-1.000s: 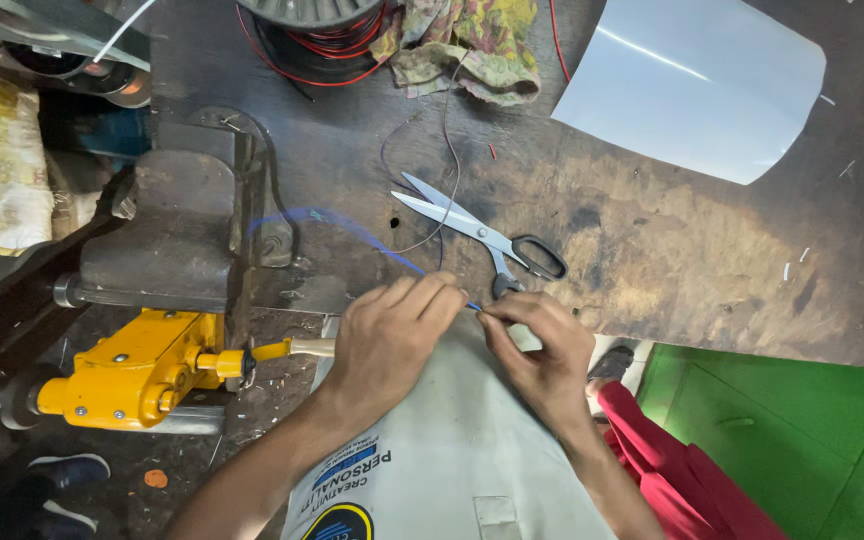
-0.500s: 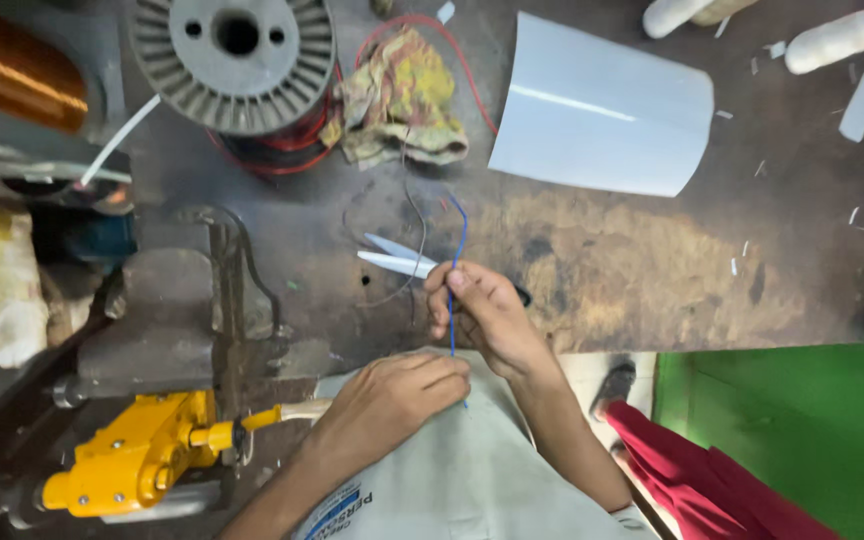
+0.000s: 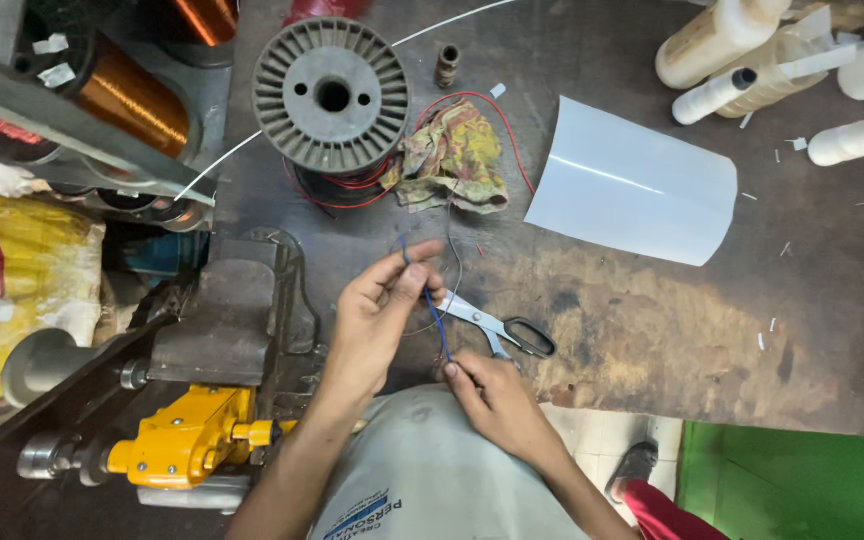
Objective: The person strips insulation from the ends of red and blue wires using scissors and pliers. They repeatedly cut the insulation and pull it off, then trim the exposed wire ends. The person works at a cluttered workbench with a vise, spools of wire, and tools visible.
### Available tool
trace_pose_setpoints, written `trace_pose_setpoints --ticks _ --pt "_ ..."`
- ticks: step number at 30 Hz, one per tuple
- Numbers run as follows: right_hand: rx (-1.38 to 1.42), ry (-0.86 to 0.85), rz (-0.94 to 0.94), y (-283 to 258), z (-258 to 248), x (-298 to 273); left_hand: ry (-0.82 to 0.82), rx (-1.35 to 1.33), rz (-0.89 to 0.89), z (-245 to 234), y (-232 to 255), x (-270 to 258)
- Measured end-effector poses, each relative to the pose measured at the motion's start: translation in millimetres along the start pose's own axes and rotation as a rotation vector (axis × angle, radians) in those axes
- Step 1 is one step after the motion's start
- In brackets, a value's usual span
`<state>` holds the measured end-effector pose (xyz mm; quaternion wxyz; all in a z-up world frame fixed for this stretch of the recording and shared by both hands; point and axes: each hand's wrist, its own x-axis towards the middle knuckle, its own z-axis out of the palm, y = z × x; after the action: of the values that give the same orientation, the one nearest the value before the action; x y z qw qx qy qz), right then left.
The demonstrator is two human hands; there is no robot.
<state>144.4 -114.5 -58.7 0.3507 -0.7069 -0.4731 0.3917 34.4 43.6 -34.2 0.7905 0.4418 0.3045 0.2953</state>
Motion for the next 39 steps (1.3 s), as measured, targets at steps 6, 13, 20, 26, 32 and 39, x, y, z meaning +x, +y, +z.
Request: trace_pose_setpoints --ticks 6,13,20,26,32,39 --pt "-0.029 -0.166 0.001 4.9 -8.1 -3.3 -0.002 -0.074 0.051 2.6 -3.2 -14.6" --pt "-0.351 0.111 0.049 38.5 -20.4 -5.0 0.015 0.17 0.122 4.0 2.6 -31.9" --pt "-0.576 0.219 0.143 75.6 -13.6 -21.7 0.01 0.322 0.135 7.1 10.0 -36.8" --pt "-0.625 0.154 0.118 77.0 -15.2 -23.0 0.011 0.634 0.192 13.8 24.1 -34.3" --pt "-0.602 0.09 0.242 78.3 -13.1 -33.2 -0.098 0.87 0.364 15.1 22.8 -38.1" --pt "0.059 -0.023 0.313 118.2 -16.7 -63.5 -0.047 0.874 0.424 14.6 20.7 -41.5"
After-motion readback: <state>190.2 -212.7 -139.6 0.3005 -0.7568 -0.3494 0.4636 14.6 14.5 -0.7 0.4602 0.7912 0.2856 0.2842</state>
